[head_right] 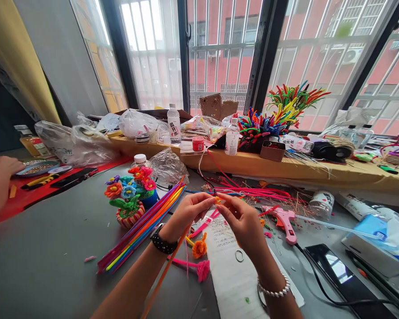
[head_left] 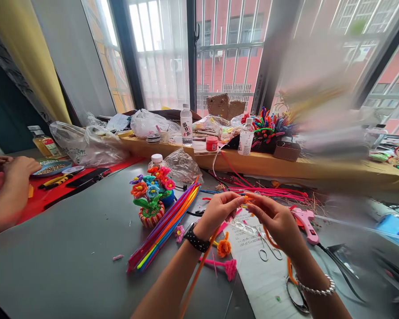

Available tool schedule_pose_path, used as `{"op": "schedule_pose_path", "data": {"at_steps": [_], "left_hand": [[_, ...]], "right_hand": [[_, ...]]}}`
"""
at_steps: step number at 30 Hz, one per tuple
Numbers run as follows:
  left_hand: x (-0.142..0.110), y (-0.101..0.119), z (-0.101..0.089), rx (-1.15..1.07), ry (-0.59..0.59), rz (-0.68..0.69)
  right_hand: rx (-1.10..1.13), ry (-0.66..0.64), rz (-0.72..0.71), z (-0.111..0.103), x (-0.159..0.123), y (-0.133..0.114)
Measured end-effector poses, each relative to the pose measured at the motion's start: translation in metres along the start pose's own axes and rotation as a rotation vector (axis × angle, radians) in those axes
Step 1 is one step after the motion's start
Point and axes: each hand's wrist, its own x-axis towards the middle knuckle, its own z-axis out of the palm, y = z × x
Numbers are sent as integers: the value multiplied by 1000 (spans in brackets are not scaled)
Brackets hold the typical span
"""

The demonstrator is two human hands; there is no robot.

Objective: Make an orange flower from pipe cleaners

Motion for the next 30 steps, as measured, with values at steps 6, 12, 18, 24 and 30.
{"op": "schedule_pose_path", "data": {"at_steps": [6, 12, 18, 24, 30], "left_hand": [[0, -4, 6, 144, 125, 115], [-3, -4, 11, 150, 245, 230], [-9, -2, 12, 258, 305, 368], [-10, 0, 13, -14, 174, 295], [-7, -1, 16, -335, 78, 136]], "right_hand": [[-469, 37, -246, -11, -3, -7], [-515, 155, -252, 6, -14, -21], [-663, 337, -393, 19, -27, -31], [-352, 109, -313, 7, -27, -43], [-125, 112, -126, -11, -19, -36]]}}
